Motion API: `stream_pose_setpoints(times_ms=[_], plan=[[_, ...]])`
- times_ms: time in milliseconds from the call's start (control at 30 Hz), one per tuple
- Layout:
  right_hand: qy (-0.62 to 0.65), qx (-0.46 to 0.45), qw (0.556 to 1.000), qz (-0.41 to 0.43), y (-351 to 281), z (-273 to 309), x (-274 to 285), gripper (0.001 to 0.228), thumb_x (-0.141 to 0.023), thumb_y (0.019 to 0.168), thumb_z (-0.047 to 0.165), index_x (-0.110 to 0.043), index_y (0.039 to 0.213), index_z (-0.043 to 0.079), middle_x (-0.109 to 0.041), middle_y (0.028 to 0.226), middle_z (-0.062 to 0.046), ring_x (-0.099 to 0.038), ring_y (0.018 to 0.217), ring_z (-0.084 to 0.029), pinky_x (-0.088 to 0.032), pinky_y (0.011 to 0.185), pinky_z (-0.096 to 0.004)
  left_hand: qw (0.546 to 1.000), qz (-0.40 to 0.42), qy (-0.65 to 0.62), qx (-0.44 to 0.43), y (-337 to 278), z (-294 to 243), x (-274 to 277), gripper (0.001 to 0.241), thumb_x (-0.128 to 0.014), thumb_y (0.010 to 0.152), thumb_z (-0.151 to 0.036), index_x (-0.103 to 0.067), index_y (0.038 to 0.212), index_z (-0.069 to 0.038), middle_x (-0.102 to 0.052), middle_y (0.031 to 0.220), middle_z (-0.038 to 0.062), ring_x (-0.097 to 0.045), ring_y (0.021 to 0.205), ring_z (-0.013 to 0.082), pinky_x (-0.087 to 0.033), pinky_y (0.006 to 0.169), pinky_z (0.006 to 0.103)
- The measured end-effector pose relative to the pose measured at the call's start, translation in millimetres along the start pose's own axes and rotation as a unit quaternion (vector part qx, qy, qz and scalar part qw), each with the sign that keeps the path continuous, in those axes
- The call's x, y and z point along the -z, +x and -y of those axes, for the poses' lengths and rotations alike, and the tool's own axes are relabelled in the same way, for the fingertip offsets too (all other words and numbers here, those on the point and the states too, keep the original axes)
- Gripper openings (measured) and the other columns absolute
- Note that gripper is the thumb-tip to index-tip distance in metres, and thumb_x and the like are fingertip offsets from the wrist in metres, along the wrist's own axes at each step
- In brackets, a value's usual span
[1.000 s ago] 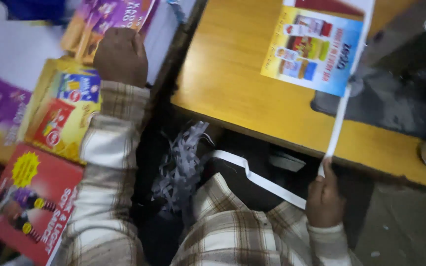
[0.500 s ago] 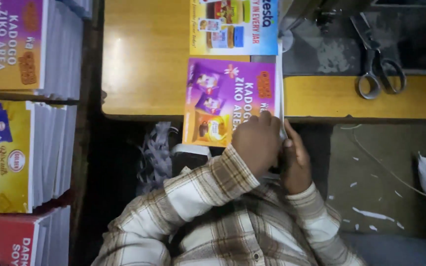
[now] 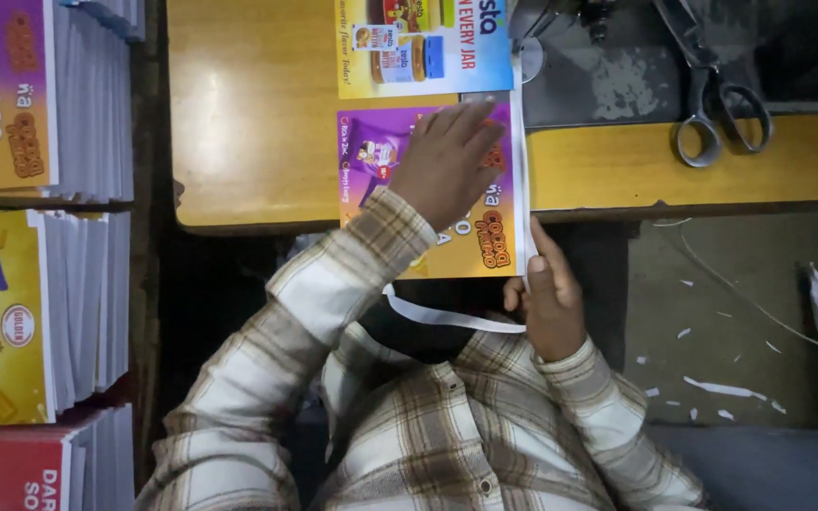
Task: The person places printed sheets onto a work surface, aligns a thin white strip along the edge of each sheet, and presses it down by hand before moving the prepared sheet to the side.
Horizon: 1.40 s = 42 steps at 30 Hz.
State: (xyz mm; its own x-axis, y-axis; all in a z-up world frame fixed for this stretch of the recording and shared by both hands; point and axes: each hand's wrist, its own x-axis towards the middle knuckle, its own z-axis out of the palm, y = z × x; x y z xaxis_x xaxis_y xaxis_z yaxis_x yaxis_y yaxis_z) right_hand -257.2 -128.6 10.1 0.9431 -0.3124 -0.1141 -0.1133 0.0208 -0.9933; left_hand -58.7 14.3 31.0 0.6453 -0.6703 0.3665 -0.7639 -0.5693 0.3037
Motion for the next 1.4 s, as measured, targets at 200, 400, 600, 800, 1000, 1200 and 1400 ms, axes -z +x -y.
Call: stream_pose_setpoints(times_ms=[200,400,600,800,1000,1200,1400], plan=[[-0.020,0.012,1.000,-0.002,-1.5,13.6,-3.9,0.054,-0.044,0.114,0.027,-0.045,0.167,0.017,-0.058,0.060,-0.008,-0.060,0.050,-0.017,-0.043,0.054,-0.025,1.000,-0.007,-0.009,-0.002,-2.9,1.6,-28.0,0.045,-0.075,0.099,-0.036,-0.069,0.135,-0.010,-0.060,0.142,0.013,-0.054,0.143,0.0368,-0.038,0.121,0.0556],[-0.160,0.026,0.987,-0.008,-3.3,-0.7,3.2,0.052,-0.046,0.114,0.022,-0.050,0.166,0.020,-0.059,0.056,-0.008,-0.063,0.052,-0.021,-0.049,0.059,-0.031,1.000,-0.010,0.000,-0.008,-3.7,-1.0,-24.4,0.056,-0.078,0.100,-0.037,-0.060,0.147,-0.015,-0.050,0.154,0.013,-0.052,0.145,0.0386,-0.040,0.121,0.0557],[-0.370,0.128,0.920,-0.019,-2.7,17.4,2.2,0.052,-0.051,0.112,0.016,-0.057,0.163,0.023,-0.080,0.118,-0.018,-0.078,0.095,-0.037,-0.060,0.075,-0.046,0.998,-0.010,0.031,-0.051,-3.3,1.2,-28.4,0.043,-0.061,0.110,-0.032,-0.057,0.152,-0.026,-0.049,0.156,0.003,-0.053,0.141,0.0315,-0.043,0.112,0.0484],[-0.441,0.162,0.882,-0.031,-4.6,14.2,4.9,0.049,-0.052,0.110,0.016,-0.063,0.157,0.024,-0.079,0.130,-0.011,-0.077,0.099,-0.038,-0.062,0.077,-0.050,0.995,-0.066,0.019,-0.076,-3.4,4.9,-41.1,0.048,-0.059,0.106,-0.060,-0.069,0.136,-0.023,-0.063,0.142,0.002,-0.055,0.134,0.0313,-0.045,0.101,0.0498],[-0.410,0.145,0.901,0.000,1.6,15.4,6.8,0.048,-0.047,0.111,0.013,-0.059,0.158,0.018,-0.074,0.140,-0.015,-0.074,0.107,-0.043,-0.061,0.081,-0.055,0.997,-0.034,0.010,-0.063,-0.8,-0.7,-33.6,0.058,-0.067,0.098,-0.072,-0.074,0.129,-0.023,-0.065,0.142,0.005,-0.056,0.134,0.0367,-0.047,0.100,0.0558],[-0.395,0.129,0.909,0.010,19.6,29.4,4.7,0.049,-0.049,0.111,0.017,-0.058,0.159,0.020,-0.076,0.133,-0.018,-0.072,0.109,-0.044,-0.060,0.083,-0.057,0.999,0.000,0.011,-0.051,11.4,6.4,-25.6,0.058,-0.069,0.099,-0.069,-0.075,0.132,-0.021,-0.066,0.143,0.007,-0.056,0.139,0.0394,-0.047,0.106,0.0569],[-0.416,0.142,0.898,0.028,39.5,19.4,8.4,0.048,-0.048,0.113,0.016,-0.051,0.161,0.010,-0.073,0.114,-0.015,-0.063,0.058,-0.041,-0.043,0.052,-0.047,0.997,0.075,0.014,-0.033,28.5,15.6,-12.4,0.059,-0.068,0.101,-0.062,-0.068,0.144,-0.021,-0.058,0.157,0.004,-0.046,0.147,0.0356,-0.037,0.117,0.0558]])
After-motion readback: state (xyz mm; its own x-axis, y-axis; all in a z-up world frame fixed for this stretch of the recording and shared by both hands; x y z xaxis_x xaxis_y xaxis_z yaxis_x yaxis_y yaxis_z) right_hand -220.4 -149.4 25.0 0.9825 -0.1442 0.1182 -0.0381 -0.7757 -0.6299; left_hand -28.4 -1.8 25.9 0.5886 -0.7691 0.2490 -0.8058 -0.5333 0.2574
